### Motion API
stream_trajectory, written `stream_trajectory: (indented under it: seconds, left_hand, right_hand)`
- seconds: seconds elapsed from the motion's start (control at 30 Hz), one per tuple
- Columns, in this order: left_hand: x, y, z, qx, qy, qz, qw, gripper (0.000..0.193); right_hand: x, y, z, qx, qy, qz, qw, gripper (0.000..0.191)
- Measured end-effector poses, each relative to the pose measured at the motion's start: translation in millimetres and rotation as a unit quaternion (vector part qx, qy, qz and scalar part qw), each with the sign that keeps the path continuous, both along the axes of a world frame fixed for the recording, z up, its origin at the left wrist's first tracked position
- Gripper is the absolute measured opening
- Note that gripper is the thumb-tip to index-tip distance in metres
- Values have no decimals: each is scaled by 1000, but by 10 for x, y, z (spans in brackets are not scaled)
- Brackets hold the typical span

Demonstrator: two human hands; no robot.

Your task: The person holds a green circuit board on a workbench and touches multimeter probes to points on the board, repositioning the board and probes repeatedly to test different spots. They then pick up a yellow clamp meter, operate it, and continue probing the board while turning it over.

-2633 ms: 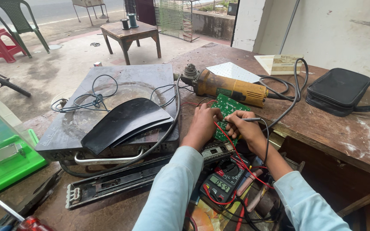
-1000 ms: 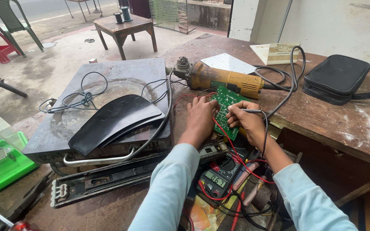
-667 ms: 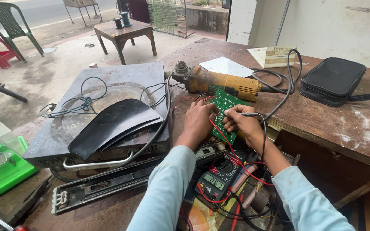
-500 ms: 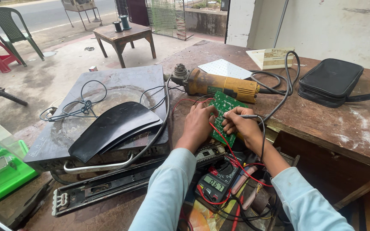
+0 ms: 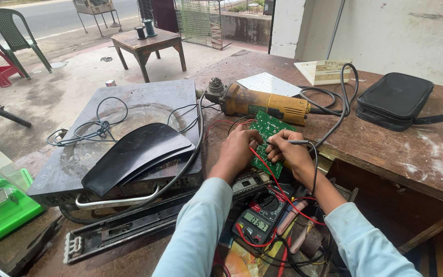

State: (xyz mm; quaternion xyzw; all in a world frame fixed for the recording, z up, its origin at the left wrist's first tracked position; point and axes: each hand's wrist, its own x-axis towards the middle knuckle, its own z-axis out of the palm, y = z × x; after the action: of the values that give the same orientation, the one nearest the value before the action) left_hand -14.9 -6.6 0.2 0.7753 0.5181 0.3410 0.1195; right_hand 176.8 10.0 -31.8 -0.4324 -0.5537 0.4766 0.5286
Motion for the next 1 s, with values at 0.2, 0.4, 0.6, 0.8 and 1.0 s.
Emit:
stream_trajectory:
  seconds: [0.2, 0.4, 0.6, 0.8, 1.0]
  left_hand:
    - [54, -26, -1, 27, 22, 14, 999, 10]
    - [180, -3, -63, 74, 46, 40, 995, 7]
    - [90, 31, -41, 40, 6, -4, 999, 9]
    - [54, 15, -40, 43, -26, -24, 998, 11]
    - [83, -9, -21, 27, -27, -17, 999, 11]
  right_hand:
    - [-2, -9, -5, 5, 7, -5, 1000, 16]
    - [24, 16, -36, 3, 9, -2, 1000, 15]
    - [37, 33, -68, 4, 10, -2, 1000, 15]
    - [41, 41, -106, 3, 15, -1, 1000, 16]
    - [45, -7, -38, 8, 15, 3, 1000, 16]
